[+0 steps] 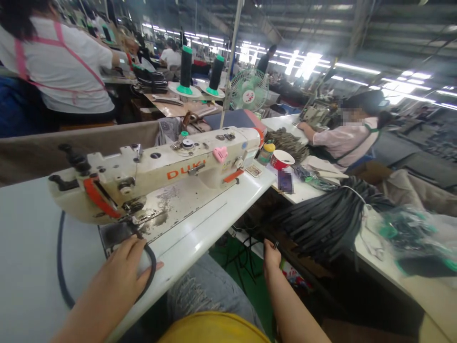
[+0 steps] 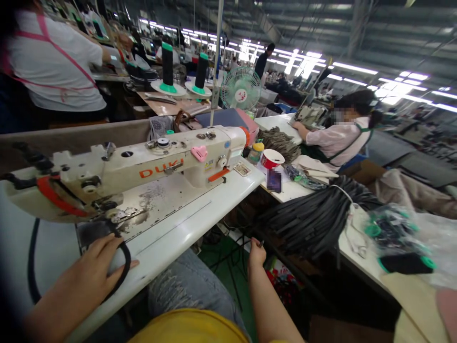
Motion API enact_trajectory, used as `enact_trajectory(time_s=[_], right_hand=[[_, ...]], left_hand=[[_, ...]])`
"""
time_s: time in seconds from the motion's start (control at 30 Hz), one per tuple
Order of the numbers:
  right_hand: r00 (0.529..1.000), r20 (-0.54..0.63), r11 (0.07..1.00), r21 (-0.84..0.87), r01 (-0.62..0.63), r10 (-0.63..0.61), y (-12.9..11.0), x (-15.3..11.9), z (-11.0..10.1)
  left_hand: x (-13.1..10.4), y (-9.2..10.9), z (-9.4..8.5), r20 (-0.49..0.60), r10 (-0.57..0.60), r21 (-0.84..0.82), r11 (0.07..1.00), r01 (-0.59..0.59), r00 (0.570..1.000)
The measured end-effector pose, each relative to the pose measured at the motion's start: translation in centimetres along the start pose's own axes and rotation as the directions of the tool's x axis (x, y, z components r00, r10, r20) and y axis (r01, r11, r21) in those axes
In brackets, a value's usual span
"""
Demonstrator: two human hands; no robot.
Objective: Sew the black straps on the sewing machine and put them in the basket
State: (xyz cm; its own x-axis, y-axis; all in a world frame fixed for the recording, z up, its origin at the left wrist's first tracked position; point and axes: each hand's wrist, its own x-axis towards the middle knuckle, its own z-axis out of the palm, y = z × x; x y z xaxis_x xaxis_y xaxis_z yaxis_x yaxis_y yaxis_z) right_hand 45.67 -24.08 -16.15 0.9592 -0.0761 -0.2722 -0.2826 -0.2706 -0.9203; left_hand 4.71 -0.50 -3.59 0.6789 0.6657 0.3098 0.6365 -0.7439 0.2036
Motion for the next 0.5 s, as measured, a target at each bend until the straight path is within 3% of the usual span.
enact_trajectory(time_s=[0.13,0.5], right_hand=[[0.992,-0.044,0.989,0.099,-0.111,0.116,-0.6,2.4,0.7],[0.963,0.085,0.910,0.313,-0.271,0.257,-2.5,4.0,4.3]], left_hand=[[-0.1,0.1,0.3,-0.025,-0.015,-0.004,1.000,0.015,1.000],[-0.6,-0.2,0.9,-0.027,0.038,0.102,0.994,-0.036,0.999]])
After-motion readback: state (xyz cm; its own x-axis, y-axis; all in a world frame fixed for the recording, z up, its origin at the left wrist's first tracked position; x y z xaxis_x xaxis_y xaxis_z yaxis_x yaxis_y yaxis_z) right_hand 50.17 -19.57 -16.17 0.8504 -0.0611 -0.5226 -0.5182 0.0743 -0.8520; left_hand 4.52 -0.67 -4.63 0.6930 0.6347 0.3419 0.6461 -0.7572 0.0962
